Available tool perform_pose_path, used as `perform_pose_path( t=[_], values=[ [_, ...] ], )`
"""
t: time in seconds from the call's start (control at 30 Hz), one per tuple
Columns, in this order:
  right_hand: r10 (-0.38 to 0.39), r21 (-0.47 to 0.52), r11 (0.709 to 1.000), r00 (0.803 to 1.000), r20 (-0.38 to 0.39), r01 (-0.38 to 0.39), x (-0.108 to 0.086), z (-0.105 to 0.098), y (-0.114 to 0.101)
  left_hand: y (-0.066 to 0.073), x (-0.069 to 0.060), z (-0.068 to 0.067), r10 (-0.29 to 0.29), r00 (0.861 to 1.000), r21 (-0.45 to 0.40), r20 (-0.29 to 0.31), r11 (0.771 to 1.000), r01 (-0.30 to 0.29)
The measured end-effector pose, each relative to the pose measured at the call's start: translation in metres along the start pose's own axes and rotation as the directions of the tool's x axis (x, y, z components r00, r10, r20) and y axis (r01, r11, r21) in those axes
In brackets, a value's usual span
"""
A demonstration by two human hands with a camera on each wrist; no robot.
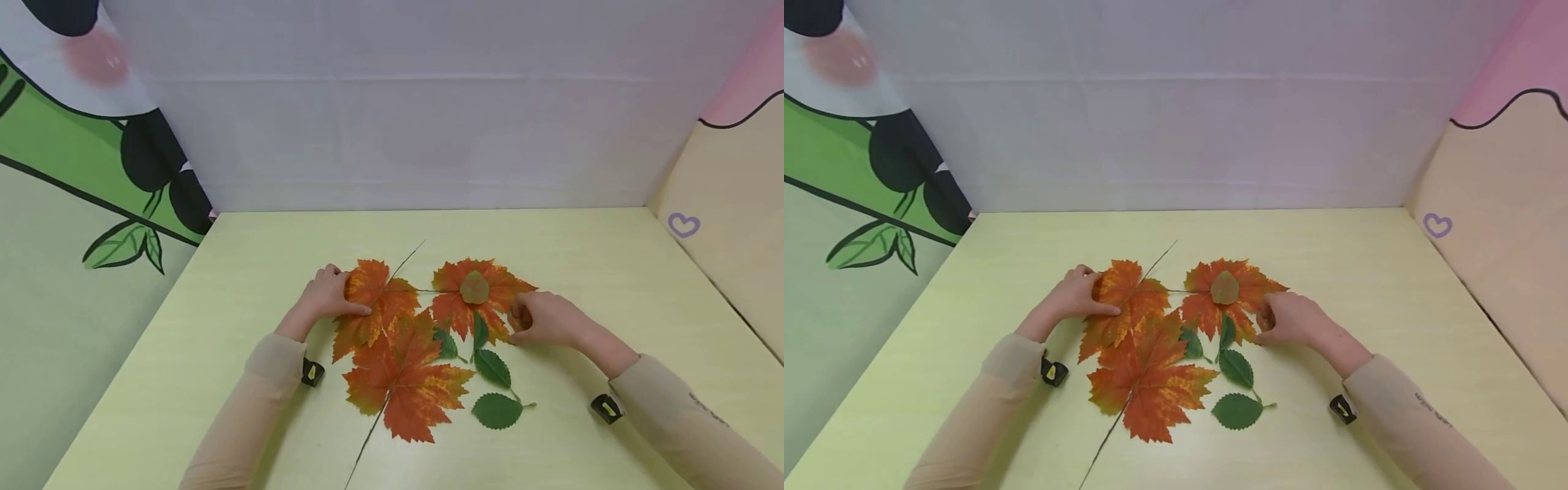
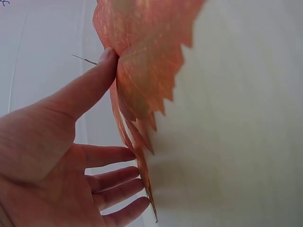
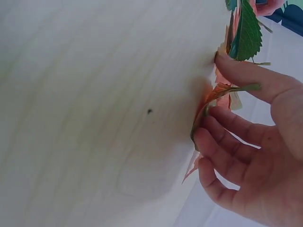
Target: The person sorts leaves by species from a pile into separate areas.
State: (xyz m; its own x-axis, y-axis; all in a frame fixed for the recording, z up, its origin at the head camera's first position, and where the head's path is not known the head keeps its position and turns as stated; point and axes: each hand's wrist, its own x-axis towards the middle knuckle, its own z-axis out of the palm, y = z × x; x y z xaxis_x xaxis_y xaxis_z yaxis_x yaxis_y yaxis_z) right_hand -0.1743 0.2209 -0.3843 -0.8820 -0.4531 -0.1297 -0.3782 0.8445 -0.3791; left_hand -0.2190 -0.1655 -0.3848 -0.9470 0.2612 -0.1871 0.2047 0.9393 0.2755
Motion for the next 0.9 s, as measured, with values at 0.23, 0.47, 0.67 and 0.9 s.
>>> perform_pose_path(
  t=[0.23,0.47,0.67,0.9],
  values=[
    [-0.042,0.02,0.999,0.999,-0.032,0.042,-0.001,-0.004,0.003,-0.001,0.002,0.0,-0.01,1.0,-0.048,-0.009,0.999,0.01],
    [-0.066,0.043,0.997,0.996,-0.06,0.069,-0.007,-0.011,0.006,-0.002,0.003,0.0,-0.01,1.0,-0.083,-0.001,0.997,0.01],
    [0.005,0.049,0.999,0.989,-0.146,0.002,-0.012,-0.015,0.013,0.0,0.002,-0.004,0.016,1.0,-0.13,0.009,0.991,-0.014],
    [0.077,0.038,0.997,0.972,-0.22,-0.071,-0.011,-0.021,0.027,-0.002,0.002,-0.002,0.026,0.999,-0.171,0.04,0.985,-0.019]
  ],
)
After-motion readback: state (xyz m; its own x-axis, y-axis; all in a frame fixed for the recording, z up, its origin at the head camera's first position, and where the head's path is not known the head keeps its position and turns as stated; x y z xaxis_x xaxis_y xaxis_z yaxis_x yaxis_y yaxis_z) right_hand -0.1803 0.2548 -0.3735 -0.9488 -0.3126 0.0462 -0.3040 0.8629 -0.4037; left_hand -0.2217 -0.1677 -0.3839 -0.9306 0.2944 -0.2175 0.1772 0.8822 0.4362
